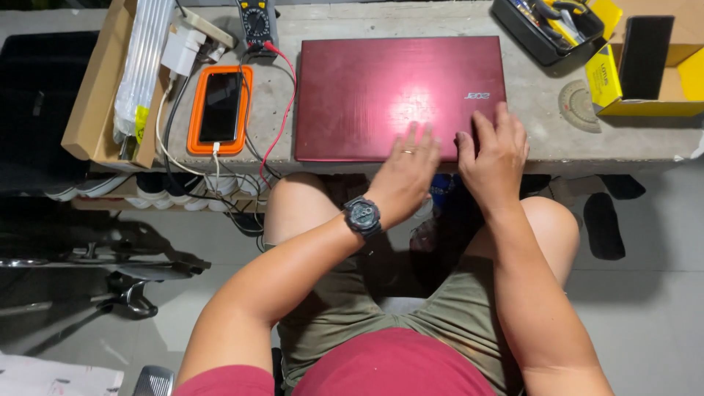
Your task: Diagnosing electronic devices using a laptop and a digital multimeter at a repair bench.
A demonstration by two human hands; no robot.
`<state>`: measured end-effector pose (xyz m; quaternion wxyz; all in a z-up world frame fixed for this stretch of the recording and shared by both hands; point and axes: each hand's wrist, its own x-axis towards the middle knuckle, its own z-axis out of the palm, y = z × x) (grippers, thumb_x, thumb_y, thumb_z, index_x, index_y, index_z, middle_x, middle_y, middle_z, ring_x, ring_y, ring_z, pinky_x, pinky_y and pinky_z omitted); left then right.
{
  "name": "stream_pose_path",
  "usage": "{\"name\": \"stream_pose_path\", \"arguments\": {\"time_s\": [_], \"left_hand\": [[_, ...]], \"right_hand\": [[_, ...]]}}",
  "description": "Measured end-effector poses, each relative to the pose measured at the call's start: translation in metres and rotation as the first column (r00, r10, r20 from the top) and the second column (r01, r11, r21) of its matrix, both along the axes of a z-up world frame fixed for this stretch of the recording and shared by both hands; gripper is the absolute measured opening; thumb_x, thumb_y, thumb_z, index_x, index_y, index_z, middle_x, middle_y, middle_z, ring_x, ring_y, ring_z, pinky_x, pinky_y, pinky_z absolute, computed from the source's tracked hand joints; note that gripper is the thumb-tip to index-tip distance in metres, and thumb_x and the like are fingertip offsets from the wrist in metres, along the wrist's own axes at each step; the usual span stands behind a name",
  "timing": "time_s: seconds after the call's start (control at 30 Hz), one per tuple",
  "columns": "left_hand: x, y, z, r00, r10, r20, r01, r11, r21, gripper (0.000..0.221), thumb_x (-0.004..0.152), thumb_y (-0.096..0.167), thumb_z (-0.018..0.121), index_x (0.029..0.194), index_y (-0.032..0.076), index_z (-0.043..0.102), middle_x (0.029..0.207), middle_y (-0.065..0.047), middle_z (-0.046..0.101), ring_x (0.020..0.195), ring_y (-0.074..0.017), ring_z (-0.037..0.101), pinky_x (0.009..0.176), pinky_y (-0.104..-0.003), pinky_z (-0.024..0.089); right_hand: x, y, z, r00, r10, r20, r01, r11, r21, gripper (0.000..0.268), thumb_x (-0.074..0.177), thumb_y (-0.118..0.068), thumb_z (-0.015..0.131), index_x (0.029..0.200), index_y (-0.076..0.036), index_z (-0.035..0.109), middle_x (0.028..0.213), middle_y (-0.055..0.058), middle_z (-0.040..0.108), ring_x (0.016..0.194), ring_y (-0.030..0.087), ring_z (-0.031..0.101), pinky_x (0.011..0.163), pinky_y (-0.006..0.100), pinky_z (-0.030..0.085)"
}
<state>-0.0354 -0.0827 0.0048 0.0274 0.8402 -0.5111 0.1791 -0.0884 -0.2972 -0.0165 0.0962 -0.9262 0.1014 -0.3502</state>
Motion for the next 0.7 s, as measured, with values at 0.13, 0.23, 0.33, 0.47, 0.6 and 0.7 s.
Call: {"name": "stream_pose_path", "arguments": {"time_s": [0.13,0.23,0.33,0.47,0.6,0.7], "left_hand": [[0.002,-0.012,-0.042,0.988,-0.111,0.109,0.104,0.992,0.068,0.127,0.082,0.051,0.103,0.175,-0.008,0.040,0.182,-0.036,0.037,0.174,-0.0571,0.027,0.141,-0.063,0.031],[-0.003,0.002,-0.036,0.970,-0.151,0.191,0.167,0.984,-0.068,0.080,0.102,0.030,0.085,0.164,-0.008,0.054,0.170,-0.035,0.053,0.168,-0.0555,0.042,0.134,-0.061,0.042],[-0.005,0.014,-0.031,0.935,-0.258,0.244,0.308,0.932,-0.191,0.040,0.102,0.013,0.081,0.138,-0.002,0.074,0.167,-0.035,0.057,0.154,-0.0578,0.058,0.119,-0.065,0.051],[-0.008,0.029,-0.023,0.924,-0.294,0.242,0.339,0.926,-0.169,0.024,0.101,0.009,0.082,0.122,-0.003,0.082,0.159,-0.032,0.064,0.150,-0.0583,0.061,0.117,-0.068,0.052],[-0.006,0.036,-0.027,0.896,-0.355,0.266,0.397,0.909,-0.123,0.020,0.100,0.005,0.076,0.114,-0.008,0.081,0.131,-0.033,0.073,0.147,-0.0610,0.061,0.117,-0.071,0.050],[-0.012,0.043,-0.023,0.872,-0.395,0.290,0.458,0.868,-0.194,0.011,0.099,-0.001,0.073,0.103,-0.008,0.080,0.093,-0.025,0.075,0.121,-0.0525,0.074,0.119,-0.067,0.052]], "right_hand": [[0.003,0.015,0.001,0.963,0.209,0.169,-0.197,0.976,-0.089,0.018,0.110,-0.011,0.081,0.124,-0.016,0.091,0.143,0.009,0.083,0.144,0.039,0.069,0.123,0.051,0.047],[0.001,0.023,0.010,0.931,0.295,0.215,-0.316,0.946,0.070,0.028,0.109,-0.003,0.077,0.123,-0.023,0.091,0.127,-0.002,0.085,0.125,0.028,0.078,0.109,0.042,0.058],[-0.002,0.025,0.028,0.901,0.334,0.276,-0.399,0.888,0.228,0.028,0.107,0.006,0.085,0.129,-0.009,0.090,0.106,0.012,0.082,0.105,0.041,0.077,0.095,0.050,0.062],[0.004,0.011,0.003,0.911,0.323,0.258,-0.393,0.869,0.300,0.020,0.119,-0.020,0.095,0.102,-0.013,0.087,0.081,0.004,0.073,0.089,0.036,0.073,0.087,0.045,0.061],[0.001,0.023,0.016,0.924,0.279,0.262,-0.352,0.888,0.296,0.018,0.121,-0.020,0.094,0.108,-0.012,0.085,0.083,0.008,0.073,0.089,0.039,0.073,0.083,0.050,0.058],[-0.003,0.037,0.035,0.891,0.369,0.266,-0.430,0.873,0.231,0.044,0.111,-0.013,0.092,0.152,-0.007,0.078,0.125,0.017,0.082,0.114,0.041,0.076,0.101,0.053,0.055]]}}
